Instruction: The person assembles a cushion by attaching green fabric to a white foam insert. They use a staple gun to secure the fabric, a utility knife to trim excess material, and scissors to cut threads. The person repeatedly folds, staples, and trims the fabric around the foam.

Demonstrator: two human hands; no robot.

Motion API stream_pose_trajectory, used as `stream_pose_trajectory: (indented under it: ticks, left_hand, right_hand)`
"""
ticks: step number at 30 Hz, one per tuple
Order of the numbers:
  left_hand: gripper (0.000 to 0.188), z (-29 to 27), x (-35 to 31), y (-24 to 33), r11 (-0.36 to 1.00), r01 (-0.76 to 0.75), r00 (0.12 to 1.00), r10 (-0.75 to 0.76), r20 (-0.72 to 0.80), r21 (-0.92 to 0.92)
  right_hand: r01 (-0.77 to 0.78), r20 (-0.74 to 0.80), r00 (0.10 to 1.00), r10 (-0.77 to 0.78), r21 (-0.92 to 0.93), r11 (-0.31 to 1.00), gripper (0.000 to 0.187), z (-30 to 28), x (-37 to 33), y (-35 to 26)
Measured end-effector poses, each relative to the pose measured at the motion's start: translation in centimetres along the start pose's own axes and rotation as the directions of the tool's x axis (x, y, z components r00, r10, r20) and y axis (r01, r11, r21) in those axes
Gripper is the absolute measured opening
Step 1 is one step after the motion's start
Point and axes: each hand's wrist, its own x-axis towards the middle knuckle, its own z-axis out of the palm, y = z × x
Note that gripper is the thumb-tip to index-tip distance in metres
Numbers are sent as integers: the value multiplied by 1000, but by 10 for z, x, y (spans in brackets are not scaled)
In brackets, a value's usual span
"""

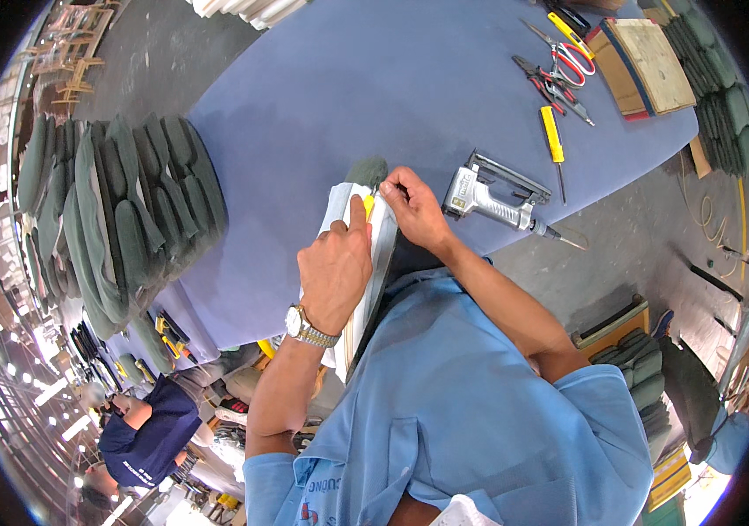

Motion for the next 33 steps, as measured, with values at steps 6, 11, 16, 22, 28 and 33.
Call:
stream_pose_trajectory:
  ticks: [6,11,16,22,28,33]
  left_hand:
    - [42,1,-10,-3,998,21,999,-18,50,-57]
    - [45,20,-24,-8,973,54,998,-59,-18,-226]
    - [48,46,-37,-14,899,32,983,-107,-150,-436]
    - [48,49,-36,-8,855,83,978,-170,-124,-513]
    - [44,55,-46,-15,563,206,927,-374,-25,-801]
    - [48,69,-73,-24,287,174,802,-596,-34,-942]
  right_hand:
    - [18,-12,1000,-18,21,1000,16,-2,-2,-3]
    - [111,-29,993,-114,-90,990,12,-6,-11,-8]
    - [242,-119,952,-281,-267,933,5,-11,-20,-22]
    - [42,-191,980,-58,-87,995,8,-27,-18,-13]
    - [10,-333,941,57,196,981,10,-63,8,-24]
    - [-44,-539,842,-18,-101,994,9,-166,37,-16]
